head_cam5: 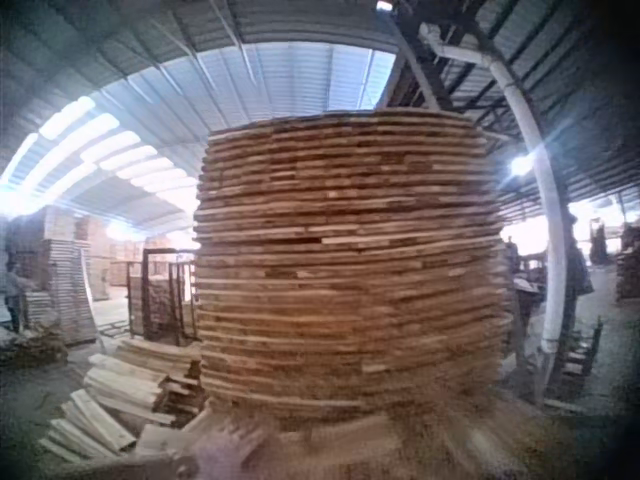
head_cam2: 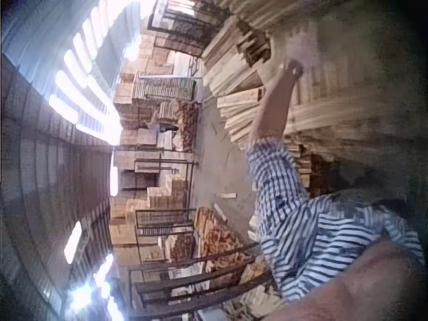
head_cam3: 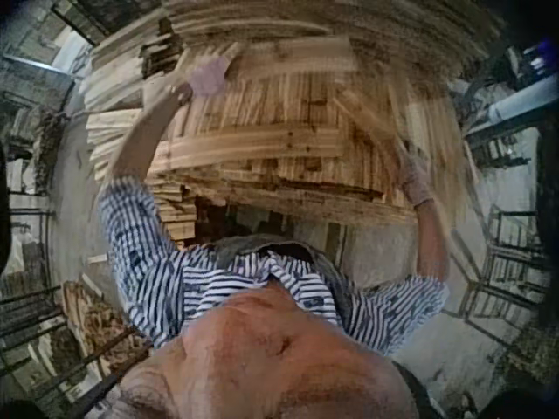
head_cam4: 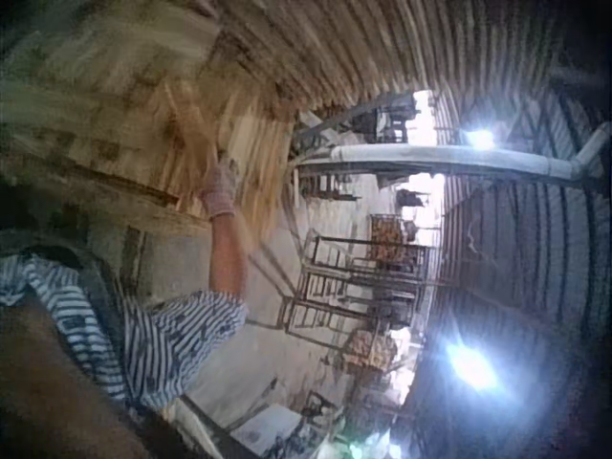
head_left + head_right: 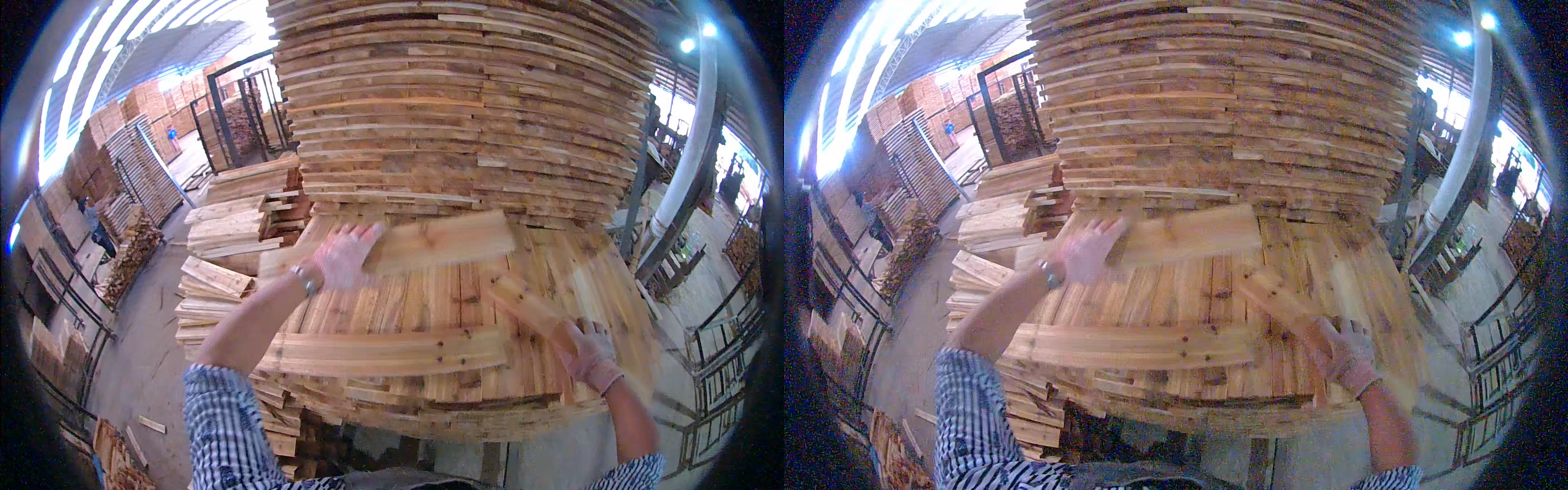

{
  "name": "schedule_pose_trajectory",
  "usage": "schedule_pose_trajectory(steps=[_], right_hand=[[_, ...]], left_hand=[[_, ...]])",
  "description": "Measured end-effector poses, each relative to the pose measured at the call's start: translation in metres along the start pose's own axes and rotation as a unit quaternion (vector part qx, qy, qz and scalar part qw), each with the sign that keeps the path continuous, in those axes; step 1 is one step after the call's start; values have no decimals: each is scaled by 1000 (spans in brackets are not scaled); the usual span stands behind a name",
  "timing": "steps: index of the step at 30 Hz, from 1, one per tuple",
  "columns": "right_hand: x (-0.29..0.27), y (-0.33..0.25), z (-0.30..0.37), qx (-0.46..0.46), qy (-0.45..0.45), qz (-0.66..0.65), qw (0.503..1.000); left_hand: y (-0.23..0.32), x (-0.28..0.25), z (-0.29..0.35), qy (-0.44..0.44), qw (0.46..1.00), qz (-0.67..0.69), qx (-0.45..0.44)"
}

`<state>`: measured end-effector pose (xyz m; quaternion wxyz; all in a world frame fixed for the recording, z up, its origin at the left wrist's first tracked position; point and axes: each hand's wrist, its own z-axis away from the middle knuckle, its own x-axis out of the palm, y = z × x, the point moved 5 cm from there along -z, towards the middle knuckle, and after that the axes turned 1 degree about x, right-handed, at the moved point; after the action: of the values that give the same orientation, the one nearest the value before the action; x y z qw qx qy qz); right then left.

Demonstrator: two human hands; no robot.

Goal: The person repeatedly picks up bundles of wooden planks from a pile on the floor and stacks them onto a tall, organized stack. The person wears gloves and a striped shirt while performing this repetitive lifting and stacking task in a warehouse.

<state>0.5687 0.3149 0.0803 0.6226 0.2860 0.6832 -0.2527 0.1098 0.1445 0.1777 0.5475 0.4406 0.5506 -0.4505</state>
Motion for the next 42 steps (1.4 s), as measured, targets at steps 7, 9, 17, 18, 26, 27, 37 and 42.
schedule_pose_trajectory(steps=[7,9,17,18,26,27,37,42], right_hand=[[-4,-2,2,-3,-15,14,1000],[-7,-6,2,6,-26,12,1000],[-39,-17,-21,-35,-85,-102,990],[-40,-3,-33,-51,-71,-97,991],[-6,59,-193,-60,-138,58,987],[-1,61,-211,-34,-198,45,979],[68,67,-353,25,-235,-2,972],[62,57,-346,36,-239,21,970]], left_hand=[[-52,93,-128,-53,993,-29,-97],[-57,119,-149,-76,990,-22,-115],[-98,136,-184,-99,984,97,-113],[-92,120,-173,-90,988,6,-126],[-100,137,-195,-67,989,-22,-130],[-100,140,-198,-68,989,-35,-130],[-121,141,-200,-81,984,24,-154],[-122,145,-212,-96,981,-11,-166]])
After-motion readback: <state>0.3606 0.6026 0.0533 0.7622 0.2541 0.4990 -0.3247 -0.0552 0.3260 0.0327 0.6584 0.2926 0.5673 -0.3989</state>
